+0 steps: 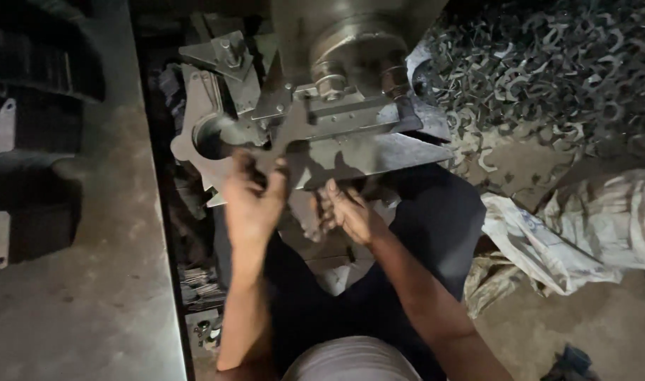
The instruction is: Manually shaping and checking metal fabrication parts using a stationary forming machine.
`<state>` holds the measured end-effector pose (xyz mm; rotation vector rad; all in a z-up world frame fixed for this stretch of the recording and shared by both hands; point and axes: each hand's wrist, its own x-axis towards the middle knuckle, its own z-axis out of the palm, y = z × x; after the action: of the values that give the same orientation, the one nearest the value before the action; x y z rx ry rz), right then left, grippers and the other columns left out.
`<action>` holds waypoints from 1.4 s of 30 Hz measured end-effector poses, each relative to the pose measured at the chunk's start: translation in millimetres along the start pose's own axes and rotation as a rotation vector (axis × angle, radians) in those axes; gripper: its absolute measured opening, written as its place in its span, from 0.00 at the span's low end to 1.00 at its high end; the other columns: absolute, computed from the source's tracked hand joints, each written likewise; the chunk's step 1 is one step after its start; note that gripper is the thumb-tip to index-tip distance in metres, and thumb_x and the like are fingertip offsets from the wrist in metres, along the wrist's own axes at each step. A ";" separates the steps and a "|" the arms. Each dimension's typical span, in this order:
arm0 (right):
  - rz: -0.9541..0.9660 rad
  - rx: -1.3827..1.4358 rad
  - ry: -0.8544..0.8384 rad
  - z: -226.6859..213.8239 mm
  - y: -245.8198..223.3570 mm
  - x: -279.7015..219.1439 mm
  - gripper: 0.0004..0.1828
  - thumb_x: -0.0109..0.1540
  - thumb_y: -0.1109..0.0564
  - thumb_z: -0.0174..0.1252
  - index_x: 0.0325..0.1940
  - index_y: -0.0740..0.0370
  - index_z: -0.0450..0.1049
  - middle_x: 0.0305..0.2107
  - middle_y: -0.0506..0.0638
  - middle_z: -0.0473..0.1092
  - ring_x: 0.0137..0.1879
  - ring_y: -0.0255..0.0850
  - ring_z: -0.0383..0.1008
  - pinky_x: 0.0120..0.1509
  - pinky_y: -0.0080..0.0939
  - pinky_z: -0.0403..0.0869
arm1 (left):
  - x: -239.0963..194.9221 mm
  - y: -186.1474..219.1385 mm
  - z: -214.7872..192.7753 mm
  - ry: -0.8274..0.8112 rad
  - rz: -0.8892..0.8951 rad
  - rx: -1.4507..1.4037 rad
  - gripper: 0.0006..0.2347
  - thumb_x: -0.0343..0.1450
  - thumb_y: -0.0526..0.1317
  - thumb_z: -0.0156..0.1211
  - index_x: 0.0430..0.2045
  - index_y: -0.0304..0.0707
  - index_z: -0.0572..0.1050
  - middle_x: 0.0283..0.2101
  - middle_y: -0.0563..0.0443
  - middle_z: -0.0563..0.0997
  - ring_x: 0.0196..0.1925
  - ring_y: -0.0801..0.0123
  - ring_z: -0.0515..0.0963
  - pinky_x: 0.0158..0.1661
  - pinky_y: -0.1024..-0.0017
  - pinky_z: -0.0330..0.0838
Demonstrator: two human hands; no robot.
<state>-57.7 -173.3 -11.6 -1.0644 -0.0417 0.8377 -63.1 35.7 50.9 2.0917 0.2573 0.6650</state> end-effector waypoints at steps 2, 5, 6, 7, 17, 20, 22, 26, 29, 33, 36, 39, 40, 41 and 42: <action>-0.216 -0.474 0.254 -49.6 56.0 5.7 0.34 0.81 0.39 0.43 0.40 0.74 0.75 0.18 0.51 0.61 0.24 0.36 0.61 0.27 0.35 0.62 | -6.6 -1.8 33.4 -0.191 -0.316 -0.338 0.10 0.69 0.35 0.67 0.38 0.31 0.73 0.27 0.53 0.77 0.25 0.73 0.71 0.26 0.73 0.66; -0.017 -0.025 0.361 40.0 -43.9 -6.5 0.21 0.67 0.43 0.50 0.43 0.66 0.73 0.24 0.45 0.70 0.20 0.33 0.66 0.18 0.37 0.63 | -22.3 -23.4 66.1 -0.124 -0.376 -0.673 0.08 0.75 0.36 0.67 0.35 0.30 0.74 0.30 0.52 0.76 0.30 0.73 0.70 0.30 0.74 0.64; -0.007 -0.030 0.363 31.7 -38.8 -1.2 0.21 0.67 0.43 0.50 0.43 0.66 0.73 0.24 0.45 0.70 0.20 0.33 0.66 0.18 0.37 0.63 | -20.7 -9.7 55.6 -0.119 -0.387 -0.675 0.08 0.75 0.36 0.67 0.35 0.30 0.74 0.30 0.52 0.76 0.30 0.73 0.70 0.30 0.74 0.64; -0.060 -0.097 0.411 23.5 -33.3 4.7 0.19 0.68 0.45 0.51 0.42 0.65 0.74 0.22 0.43 0.68 0.19 0.30 0.61 0.18 0.34 0.58 | -18.1 3.2 45.3 -0.164 -0.366 -0.380 0.10 0.74 0.39 0.69 0.36 0.30 0.73 0.27 0.48 0.77 0.26 0.69 0.73 0.29 0.73 0.65; -0.098 -0.119 0.429 12.4 -34.5 46.1 0.16 0.71 0.47 0.53 0.37 0.61 0.70 0.13 0.41 0.57 0.16 0.27 0.53 0.17 0.30 0.51 | -15.0 -11.1 -17.1 0.038 0.022 0.248 0.28 0.75 0.37 0.65 0.69 0.27 0.61 0.75 0.21 0.42 0.78 0.24 0.49 0.71 0.44 0.57; -0.121 -0.094 0.437 18.6 -33.9 48.5 0.15 0.71 0.48 0.52 0.39 0.62 0.71 0.16 0.41 0.60 0.17 0.28 0.55 0.17 0.31 0.51 | -15.3 -22.0 -19.1 -0.042 -0.019 0.126 0.24 0.80 0.30 0.58 0.73 0.31 0.60 0.81 0.26 0.36 0.84 0.28 0.44 0.76 0.50 0.59; -0.091 -0.144 0.449 24.4 -40.2 44.2 0.17 0.71 0.47 0.51 0.38 0.62 0.72 0.15 0.42 0.60 0.16 0.27 0.53 0.16 0.30 0.51 | -15.0 -17.8 -27.6 -0.061 -0.023 0.093 0.24 0.79 0.30 0.58 0.72 0.30 0.60 0.80 0.25 0.36 0.83 0.28 0.44 0.76 0.50 0.60; -0.139 -0.099 0.379 20.5 -37.4 44.1 0.17 0.72 0.47 0.52 0.39 0.63 0.73 0.15 0.44 0.61 0.17 0.27 0.55 0.18 0.30 0.52 | -9.0 -13.4 -32.1 -0.065 0.026 0.003 0.27 0.74 0.34 0.64 0.68 0.31 0.61 0.78 0.25 0.36 0.81 0.28 0.43 0.76 0.49 0.58; -0.089 -0.102 0.420 24.9 -41.8 42.3 0.16 0.71 0.46 0.51 0.39 0.61 0.72 0.14 0.43 0.60 0.15 0.26 0.53 0.16 0.29 0.51 | -15.6 -20.3 -28.7 -0.031 0.024 0.003 0.24 0.77 0.35 0.62 0.68 0.32 0.62 0.79 0.26 0.37 0.83 0.30 0.44 0.76 0.50 0.59; -0.088 -0.128 0.462 24.0 -40.4 44.3 0.17 0.71 0.47 0.52 0.40 0.64 0.73 0.20 0.44 0.65 0.18 0.27 0.56 0.17 0.30 0.52 | -15.5 -24.0 -27.1 -0.022 -0.017 0.028 0.20 0.80 0.33 0.55 0.69 0.33 0.64 0.80 0.27 0.39 0.83 0.32 0.46 0.77 0.52 0.60; -0.114 -0.087 0.490 17.8 -37.2 50.4 0.15 0.69 0.48 0.53 0.41 0.63 0.72 0.25 0.45 0.71 0.18 0.29 0.59 0.17 0.31 0.53 | -12.3 -23.2 -25.5 -0.016 -0.008 0.018 0.19 0.82 0.34 0.51 0.69 0.33 0.65 0.81 0.29 0.42 0.84 0.34 0.48 0.77 0.52 0.60; -0.089 -0.051 0.443 13.9 -33.4 46.0 0.16 0.71 0.47 0.53 0.42 0.64 0.72 0.17 0.46 0.63 0.16 0.28 0.55 0.16 0.30 0.52 | -18.1 -22.3 -24.4 -0.034 -0.015 0.023 0.18 0.83 0.36 0.48 0.69 0.32 0.65 0.81 0.29 0.42 0.84 0.34 0.49 0.77 0.52 0.58; -0.077 -0.078 0.429 17.0 -36.3 43.2 0.16 0.71 0.47 0.53 0.41 0.64 0.71 0.16 0.47 0.63 0.15 0.29 0.54 0.16 0.31 0.52 | -20.7 -21.5 -24.4 -0.021 -0.030 0.019 0.18 0.83 0.37 0.47 0.69 0.32 0.65 0.81 0.30 0.43 0.84 0.34 0.49 0.77 0.52 0.59; -0.081 -0.109 0.419 18.2 -43.5 43.1 0.17 0.72 0.47 0.53 0.39 0.64 0.70 0.15 0.48 0.63 0.14 0.29 0.54 0.15 0.32 0.52 | -18.2 -20.8 -21.2 -0.005 -0.032 0.007 0.18 0.84 0.38 0.46 0.70 0.33 0.65 0.81 0.31 0.43 0.84 0.35 0.50 0.78 0.52 0.59; -0.096 -0.103 0.429 17.2 -42.2 44.2 0.17 0.72 0.47 0.53 0.39 0.64 0.70 0.15 0.48 0.63 0.14 0.29 0.54 0.15 0.32 0.52 | -20.1 -23.9 -20.1 -0.014 -0.016 0.001 0.18 0.84 0.38 0.46 0.70 0.33 0.65 0.81 0.31 0.43 0.84 0.35 0.50 0.78 0.52 0.59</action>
<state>-9.3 -141.9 14.7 -1.3099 0.2258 0.5117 -89.3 55.2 33.2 2.0924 0.2659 0.6406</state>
